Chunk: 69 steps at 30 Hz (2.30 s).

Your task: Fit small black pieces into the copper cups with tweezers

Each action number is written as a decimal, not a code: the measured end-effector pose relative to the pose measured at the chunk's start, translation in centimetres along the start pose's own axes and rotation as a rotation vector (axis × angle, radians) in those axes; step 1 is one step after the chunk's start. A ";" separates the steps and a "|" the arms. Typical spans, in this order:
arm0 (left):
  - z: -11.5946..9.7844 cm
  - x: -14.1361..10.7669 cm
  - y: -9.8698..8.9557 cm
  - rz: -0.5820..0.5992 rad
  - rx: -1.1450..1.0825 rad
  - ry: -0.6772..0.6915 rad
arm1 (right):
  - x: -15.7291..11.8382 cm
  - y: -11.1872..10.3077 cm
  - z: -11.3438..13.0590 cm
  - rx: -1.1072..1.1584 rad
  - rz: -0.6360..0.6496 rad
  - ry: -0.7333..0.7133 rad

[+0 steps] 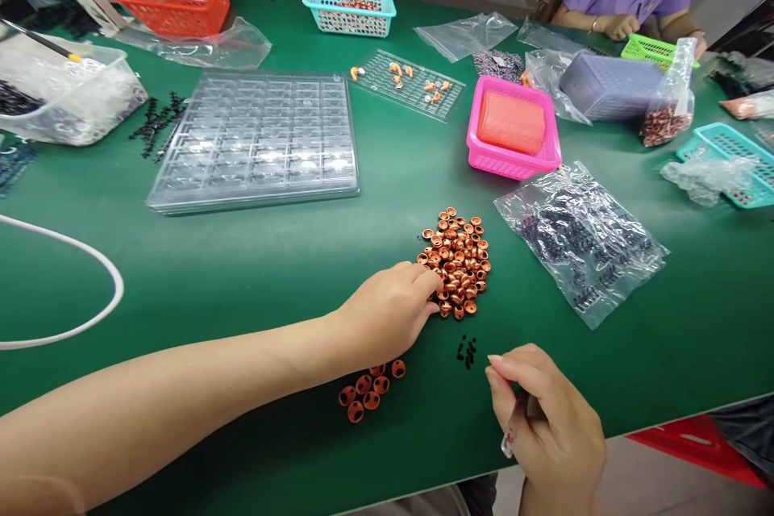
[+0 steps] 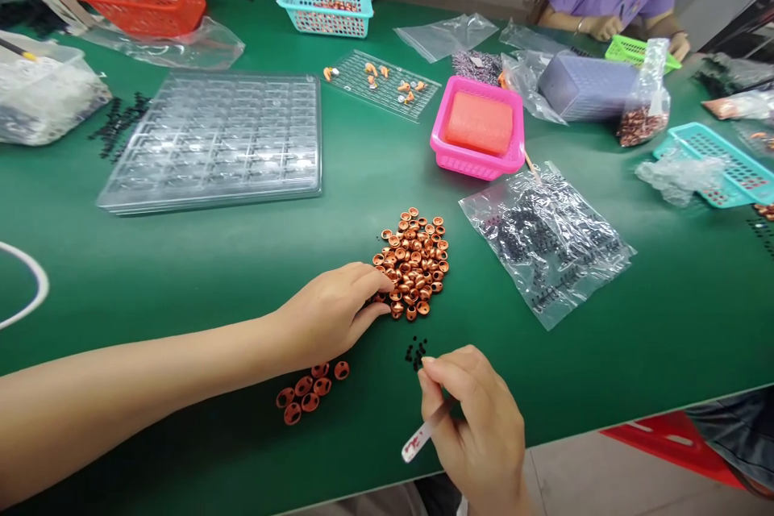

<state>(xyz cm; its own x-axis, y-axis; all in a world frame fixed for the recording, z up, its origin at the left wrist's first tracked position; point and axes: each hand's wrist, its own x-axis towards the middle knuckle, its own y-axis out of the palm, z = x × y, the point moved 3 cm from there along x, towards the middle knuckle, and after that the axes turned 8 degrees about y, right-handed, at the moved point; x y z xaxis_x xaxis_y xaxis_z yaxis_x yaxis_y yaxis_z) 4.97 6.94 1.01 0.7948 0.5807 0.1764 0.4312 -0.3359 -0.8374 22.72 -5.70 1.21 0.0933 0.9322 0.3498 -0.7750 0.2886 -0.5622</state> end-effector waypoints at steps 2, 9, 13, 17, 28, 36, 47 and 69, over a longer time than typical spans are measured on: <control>-0.1 -0.2 -0.1 0.011 -0.005 0.005 | -0.1 0.0 0.0 0.000 -0.008 0.015; -0.9 -0.9 -0.6 0.127 -0.026 0.000 | -0.1 -0.4 0.8 0.134 -0.246 0.176; -1.7 -1.6 -0.1 0.210 -0.022 0.016 | 0.1 -1.0 0.1 0.279 -0.365 0.181; -2.1 -2.3 0.4 0.245 0.005 0.033 | -0.3 -1.2 -0.8 0.277 -0.309 0.146; -3.3 -2.9 0.9 0.188 -0.004 0.173 | -0.9 -0.7 -1.2 0.479 -0.145 0.332; -2.5 -2.5 0.1 0.183 -0.174 0.102 | -0.7 -0.7 -2.1 0.495 -0.191 0.384; -2.2 -2.0 -0.4 0.265 -0.155 -0.034 | -1.1 -0.5 -2.1 0.488 -0.271 0.434; -2.0 -1.7 0.2 0.251 -0.098 0.082 | -1.2 -0.5 -2.0 0.422 -0.210 0.377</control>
<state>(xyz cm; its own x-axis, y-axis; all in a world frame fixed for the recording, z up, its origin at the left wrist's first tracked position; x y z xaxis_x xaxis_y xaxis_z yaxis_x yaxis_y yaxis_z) 4.56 4.44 1.57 0.9123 0.4092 0.0145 0.2524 -0.5341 -0.8069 24.23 -6.49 -0.41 0.4268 0.9001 0.0875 -0.8898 0.4352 -0.1371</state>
